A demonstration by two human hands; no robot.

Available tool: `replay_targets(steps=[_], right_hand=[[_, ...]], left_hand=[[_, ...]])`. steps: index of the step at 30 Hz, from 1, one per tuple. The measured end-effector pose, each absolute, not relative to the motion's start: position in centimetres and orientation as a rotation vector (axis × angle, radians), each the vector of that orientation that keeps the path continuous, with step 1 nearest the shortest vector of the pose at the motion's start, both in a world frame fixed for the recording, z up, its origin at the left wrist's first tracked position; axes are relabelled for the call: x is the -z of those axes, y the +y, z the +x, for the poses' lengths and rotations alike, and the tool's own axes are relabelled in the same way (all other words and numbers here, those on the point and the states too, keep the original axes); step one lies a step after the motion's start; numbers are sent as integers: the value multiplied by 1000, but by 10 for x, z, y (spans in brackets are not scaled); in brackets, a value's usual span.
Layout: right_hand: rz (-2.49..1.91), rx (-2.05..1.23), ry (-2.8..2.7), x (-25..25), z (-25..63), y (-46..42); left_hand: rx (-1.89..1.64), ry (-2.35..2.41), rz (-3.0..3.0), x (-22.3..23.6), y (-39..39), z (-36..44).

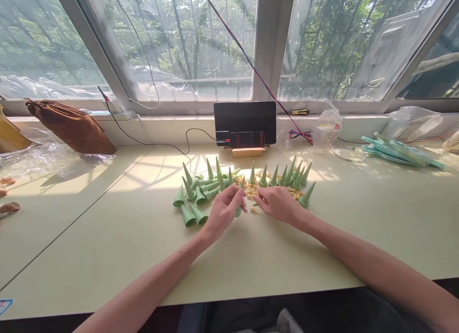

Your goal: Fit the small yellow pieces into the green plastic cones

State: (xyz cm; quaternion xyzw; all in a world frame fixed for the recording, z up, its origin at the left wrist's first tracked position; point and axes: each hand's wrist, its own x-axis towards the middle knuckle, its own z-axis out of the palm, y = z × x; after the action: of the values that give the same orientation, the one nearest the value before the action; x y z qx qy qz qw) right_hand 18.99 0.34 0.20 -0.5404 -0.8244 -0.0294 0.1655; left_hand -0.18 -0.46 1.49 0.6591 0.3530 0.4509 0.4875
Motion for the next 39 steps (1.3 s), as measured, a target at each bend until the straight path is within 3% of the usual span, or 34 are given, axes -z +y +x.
replay_targets(steps=[12,39], right_hand=[[-1524,100,-2684,-15,183,-11],[-1809,126,-2553,-7,179,-9]], left_hand=[[-1089,1053,1706,-18,-9,-1],[-966,1008,2365,4,-10,0]])
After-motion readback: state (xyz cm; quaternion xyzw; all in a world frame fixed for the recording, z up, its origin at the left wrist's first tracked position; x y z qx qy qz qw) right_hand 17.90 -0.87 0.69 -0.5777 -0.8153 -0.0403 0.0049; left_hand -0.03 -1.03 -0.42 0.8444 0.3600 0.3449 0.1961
